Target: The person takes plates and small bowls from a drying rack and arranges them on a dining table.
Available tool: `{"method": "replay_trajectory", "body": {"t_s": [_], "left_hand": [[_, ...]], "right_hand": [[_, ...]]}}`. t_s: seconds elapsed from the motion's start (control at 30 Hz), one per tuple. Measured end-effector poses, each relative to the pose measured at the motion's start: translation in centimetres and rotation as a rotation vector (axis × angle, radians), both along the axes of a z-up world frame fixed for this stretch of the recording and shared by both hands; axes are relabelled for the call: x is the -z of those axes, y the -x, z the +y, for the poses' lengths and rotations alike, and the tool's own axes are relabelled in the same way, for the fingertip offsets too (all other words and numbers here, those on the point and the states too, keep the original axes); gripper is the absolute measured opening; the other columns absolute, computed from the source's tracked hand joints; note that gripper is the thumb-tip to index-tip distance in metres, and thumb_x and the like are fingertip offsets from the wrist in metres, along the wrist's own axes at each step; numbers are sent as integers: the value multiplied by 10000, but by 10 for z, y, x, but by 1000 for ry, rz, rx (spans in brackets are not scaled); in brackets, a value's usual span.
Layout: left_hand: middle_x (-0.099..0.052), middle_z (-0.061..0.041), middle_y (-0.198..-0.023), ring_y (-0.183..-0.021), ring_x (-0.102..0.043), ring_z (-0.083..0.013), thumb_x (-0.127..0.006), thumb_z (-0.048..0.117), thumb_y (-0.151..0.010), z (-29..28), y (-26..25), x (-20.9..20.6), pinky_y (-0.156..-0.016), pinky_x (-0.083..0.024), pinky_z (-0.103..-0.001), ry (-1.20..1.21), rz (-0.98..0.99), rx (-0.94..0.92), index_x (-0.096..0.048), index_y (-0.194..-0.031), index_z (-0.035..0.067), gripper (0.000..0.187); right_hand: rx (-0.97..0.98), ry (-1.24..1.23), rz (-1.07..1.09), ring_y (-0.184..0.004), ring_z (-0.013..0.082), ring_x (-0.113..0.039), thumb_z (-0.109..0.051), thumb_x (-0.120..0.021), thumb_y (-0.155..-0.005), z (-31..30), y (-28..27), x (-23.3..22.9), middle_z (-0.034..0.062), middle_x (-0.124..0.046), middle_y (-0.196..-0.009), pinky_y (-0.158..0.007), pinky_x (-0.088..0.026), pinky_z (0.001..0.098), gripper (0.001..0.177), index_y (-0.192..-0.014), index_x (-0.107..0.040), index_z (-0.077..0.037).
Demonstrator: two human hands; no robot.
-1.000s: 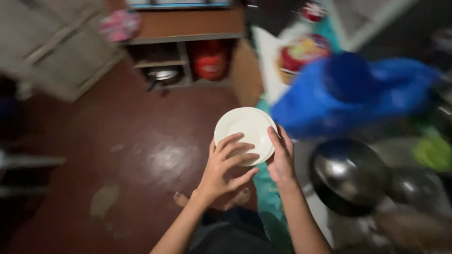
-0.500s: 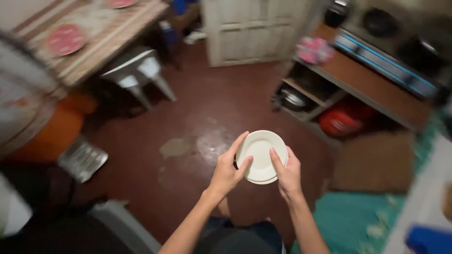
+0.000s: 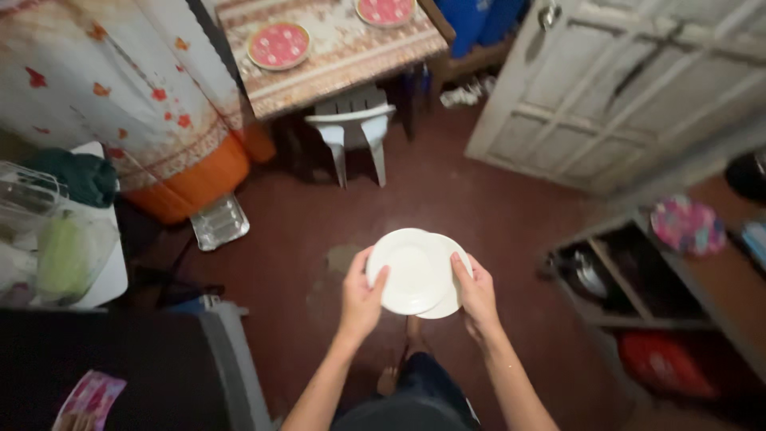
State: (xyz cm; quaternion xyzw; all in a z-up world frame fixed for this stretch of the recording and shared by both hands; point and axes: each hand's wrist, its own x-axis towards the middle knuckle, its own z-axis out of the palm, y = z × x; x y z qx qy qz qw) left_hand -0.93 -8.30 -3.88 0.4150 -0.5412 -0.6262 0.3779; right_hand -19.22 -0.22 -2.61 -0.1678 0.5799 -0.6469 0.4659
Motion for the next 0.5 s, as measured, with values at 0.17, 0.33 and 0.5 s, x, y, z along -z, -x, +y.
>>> {"method": "replay_trajectory", "body": {"t_s": [0.17,0.33,0.5], "left_hand": [[-741,-122,-1109,-1002,-689,-153,-615,77,-973,-75,25,0,-862,-550,-292,-75,83,-206,-577,-1320,-8,359],[-711,-131,-1199,-1092,-662,-159,-628,84,-974,-146,53,0,-939,-529,-307,-88,72,-346,-611,-1294,-28,339],[-691,-137,-1260,-1144,-656,-188,-606,116,-986,-198,60,5,-956,-533,-309,-252,225,-510,-576,-1357,4,389]], "right_hand": [[-101,86,-37,-895,119,-676,-262,-582,-1028,-82,53,9,75,-739,-1020,-803,-551,284,336,-1176,-678,24],[20,73,33,-898,121,-678,-225,-561,-1033,-155,119,28,89,-723,-1057,-788,-552,295,305,-1206,-658,7],[10,39,-146,-930,105,-699,-144,-562,-987,-223,169,51,72,-706,-1101,-796,-565,275,287,-1224,-635,1]]}}
